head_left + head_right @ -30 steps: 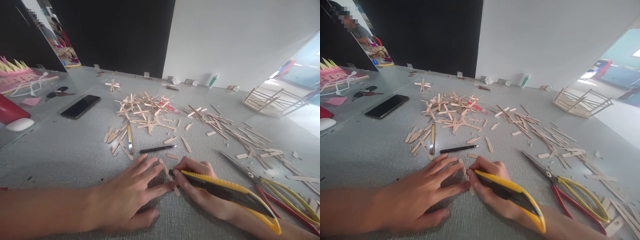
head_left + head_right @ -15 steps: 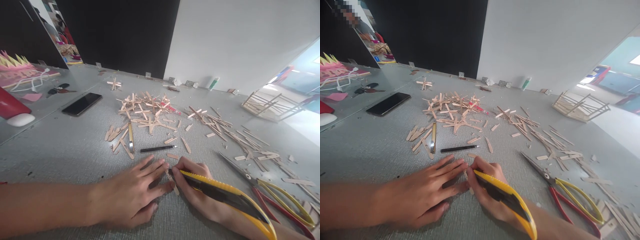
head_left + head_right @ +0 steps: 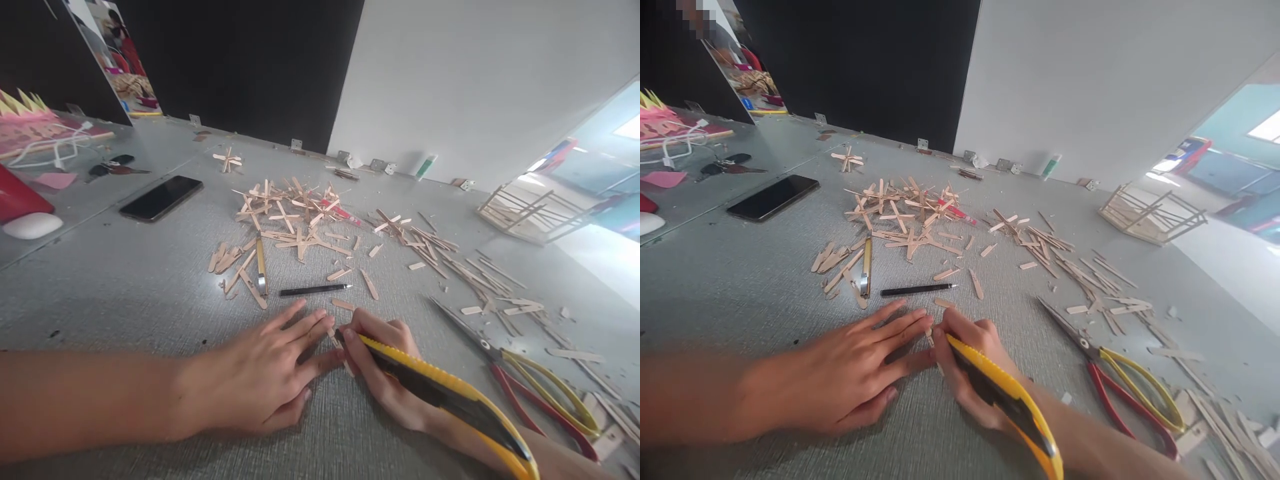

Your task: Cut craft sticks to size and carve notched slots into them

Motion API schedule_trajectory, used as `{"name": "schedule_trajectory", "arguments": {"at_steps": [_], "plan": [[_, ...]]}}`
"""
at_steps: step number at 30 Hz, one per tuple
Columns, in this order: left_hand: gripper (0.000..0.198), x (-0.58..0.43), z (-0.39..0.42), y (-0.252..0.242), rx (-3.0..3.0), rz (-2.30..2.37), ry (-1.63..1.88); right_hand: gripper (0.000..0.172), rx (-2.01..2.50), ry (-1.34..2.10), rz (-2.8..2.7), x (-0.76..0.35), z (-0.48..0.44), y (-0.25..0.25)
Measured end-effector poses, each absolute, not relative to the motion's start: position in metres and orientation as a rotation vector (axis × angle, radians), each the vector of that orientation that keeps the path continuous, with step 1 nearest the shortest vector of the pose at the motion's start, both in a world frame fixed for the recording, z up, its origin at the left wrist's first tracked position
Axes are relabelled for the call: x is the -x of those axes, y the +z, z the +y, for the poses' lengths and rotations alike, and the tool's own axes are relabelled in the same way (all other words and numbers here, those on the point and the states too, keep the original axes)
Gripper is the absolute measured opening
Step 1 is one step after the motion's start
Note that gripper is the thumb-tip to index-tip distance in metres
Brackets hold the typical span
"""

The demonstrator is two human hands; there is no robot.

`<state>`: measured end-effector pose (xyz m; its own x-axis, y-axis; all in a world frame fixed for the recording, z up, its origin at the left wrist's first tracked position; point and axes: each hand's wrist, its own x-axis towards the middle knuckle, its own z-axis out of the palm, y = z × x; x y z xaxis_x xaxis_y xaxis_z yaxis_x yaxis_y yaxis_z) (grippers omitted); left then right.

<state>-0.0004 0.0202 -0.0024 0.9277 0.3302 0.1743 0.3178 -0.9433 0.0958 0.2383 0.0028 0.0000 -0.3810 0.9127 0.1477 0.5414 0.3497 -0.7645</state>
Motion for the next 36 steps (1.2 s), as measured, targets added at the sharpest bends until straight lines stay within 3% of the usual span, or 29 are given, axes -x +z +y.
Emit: {"name": "schedule_trajectory", "arguments": {"at_steps": [11, 36], "plan": [[0.062, -0.002, 0.023, -0.001, -3.073, 0.488, 0.206, 0.027, 1.174, 0.933, -2.087, -0.244, 0.003, -0.007], [0.06, 0.0, 0.02, -0.002, -3.0, 0.49, 0.149, 0.037, 1.202, 1.025, -1.872, -0.241, 0.007, -0.011]]}}
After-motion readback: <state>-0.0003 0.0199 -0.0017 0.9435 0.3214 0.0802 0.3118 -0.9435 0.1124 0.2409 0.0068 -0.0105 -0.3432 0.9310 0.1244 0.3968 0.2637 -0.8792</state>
